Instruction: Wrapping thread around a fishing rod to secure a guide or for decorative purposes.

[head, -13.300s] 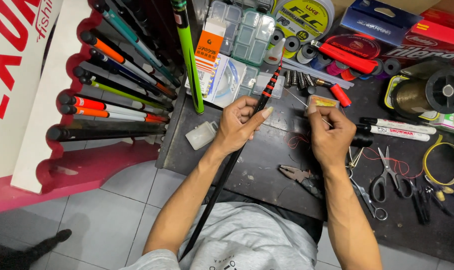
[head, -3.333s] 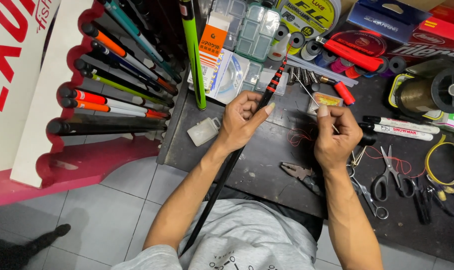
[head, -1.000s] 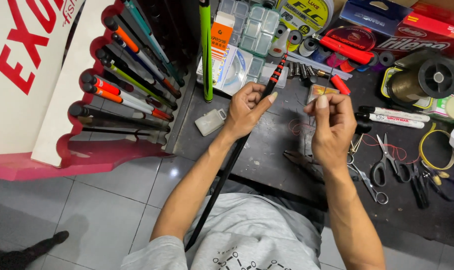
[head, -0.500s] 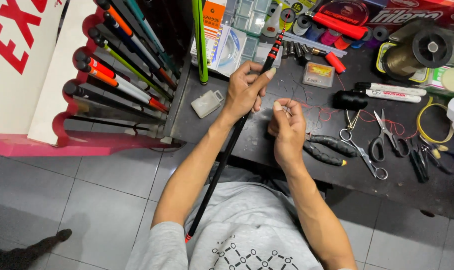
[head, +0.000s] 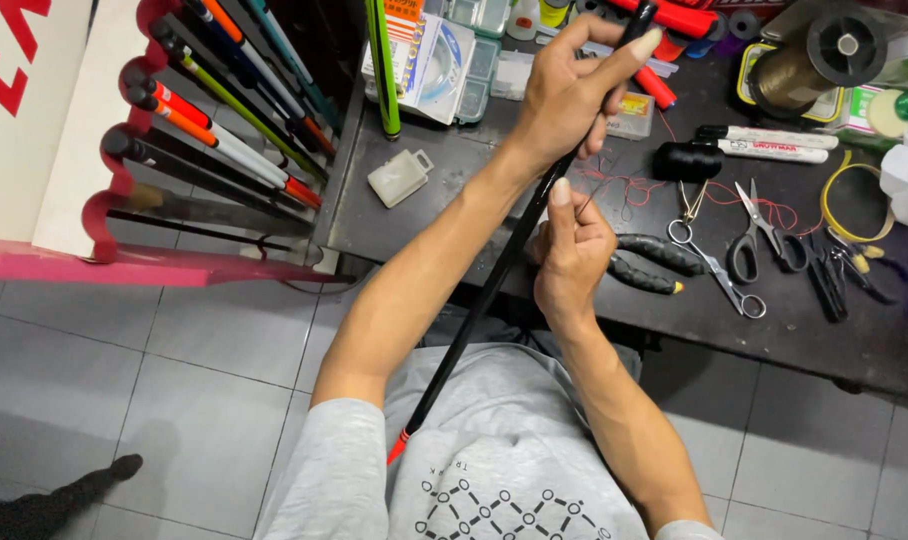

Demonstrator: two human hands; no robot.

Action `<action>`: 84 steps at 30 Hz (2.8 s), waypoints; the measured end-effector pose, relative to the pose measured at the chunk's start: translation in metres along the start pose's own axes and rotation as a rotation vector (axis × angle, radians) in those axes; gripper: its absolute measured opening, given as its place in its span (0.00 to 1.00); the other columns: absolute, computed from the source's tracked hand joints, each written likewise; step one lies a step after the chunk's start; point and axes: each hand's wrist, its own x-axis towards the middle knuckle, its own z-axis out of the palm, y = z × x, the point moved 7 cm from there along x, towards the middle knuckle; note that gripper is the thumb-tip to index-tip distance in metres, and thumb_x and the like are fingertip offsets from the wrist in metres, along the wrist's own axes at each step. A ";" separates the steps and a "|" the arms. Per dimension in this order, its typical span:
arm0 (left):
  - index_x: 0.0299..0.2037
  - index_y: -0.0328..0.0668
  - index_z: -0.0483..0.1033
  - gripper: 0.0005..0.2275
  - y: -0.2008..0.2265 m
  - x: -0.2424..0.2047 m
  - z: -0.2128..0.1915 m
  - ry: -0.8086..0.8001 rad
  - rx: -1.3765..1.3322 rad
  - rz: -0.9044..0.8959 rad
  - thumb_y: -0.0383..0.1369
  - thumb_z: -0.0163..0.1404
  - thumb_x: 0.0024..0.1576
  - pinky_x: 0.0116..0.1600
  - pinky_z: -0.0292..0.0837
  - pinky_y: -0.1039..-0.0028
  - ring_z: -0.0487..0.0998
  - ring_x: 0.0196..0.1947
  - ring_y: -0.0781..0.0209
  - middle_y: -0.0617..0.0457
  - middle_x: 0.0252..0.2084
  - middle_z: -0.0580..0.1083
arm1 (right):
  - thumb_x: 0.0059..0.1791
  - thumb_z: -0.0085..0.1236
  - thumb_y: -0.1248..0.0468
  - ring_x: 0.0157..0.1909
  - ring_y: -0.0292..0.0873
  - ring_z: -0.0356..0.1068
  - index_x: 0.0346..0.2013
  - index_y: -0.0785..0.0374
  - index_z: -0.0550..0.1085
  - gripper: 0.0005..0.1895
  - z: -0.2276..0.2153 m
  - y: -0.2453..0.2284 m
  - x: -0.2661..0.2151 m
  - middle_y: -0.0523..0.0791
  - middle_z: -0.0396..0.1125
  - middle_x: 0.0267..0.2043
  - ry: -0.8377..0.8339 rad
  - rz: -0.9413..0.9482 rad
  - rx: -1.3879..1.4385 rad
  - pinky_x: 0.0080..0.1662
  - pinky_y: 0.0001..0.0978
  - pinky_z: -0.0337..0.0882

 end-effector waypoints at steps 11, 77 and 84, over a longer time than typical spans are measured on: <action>0.04 0.46 0.55 0.20 0.020 -0.006 0.009 0.058 0.343 0.224 0.51 0.39 0.38 0.14 0.59 0.85 0.59 0.03 0.74 0.60 0.02 0.59 | 0.43 0.49 0.52 0.11 0.30 0.43 0.12 0.62 0.64 0.20 -0.001 -0.030 0.012 0.40 0.48 0.07 0.061 -0.190 -0.122 0.18 0.21 0.45; 0.35 0.31 0.72 0.13 -0.063 -0.205 -0.074 0.022 0.034 -0.715 0.37 0.43 0.53 0.15 0.51 0.84 0.57 0.09 0.69 0.52 0.16 0.64 | 0.46 0.45 0.52 0.14 0.29 0.43 0.35 0.60 0.71 0.15 -0.008 -0.047 0.105 0.36 0.45 0.11 -0.176 0.023 -0.388 0.19 0.19 0.46; 0.42 0.29 0.70 0.17 -0.062 -0.200 -0.067 -0.074 -0.064 -0.716 0.38 0.41 0.54 0.15 0.50 0.85 0.58 0.09 0.72 0.53 0.17 0.64 | 0.44 0.52 0.57 0.14 0.28 0.36 0.28 0.59 0.67 0.10 0.008 -0.051 0.125 0.34 0.39 0.12 -0.259 0.111 -0.032 0.19 0.19 0.37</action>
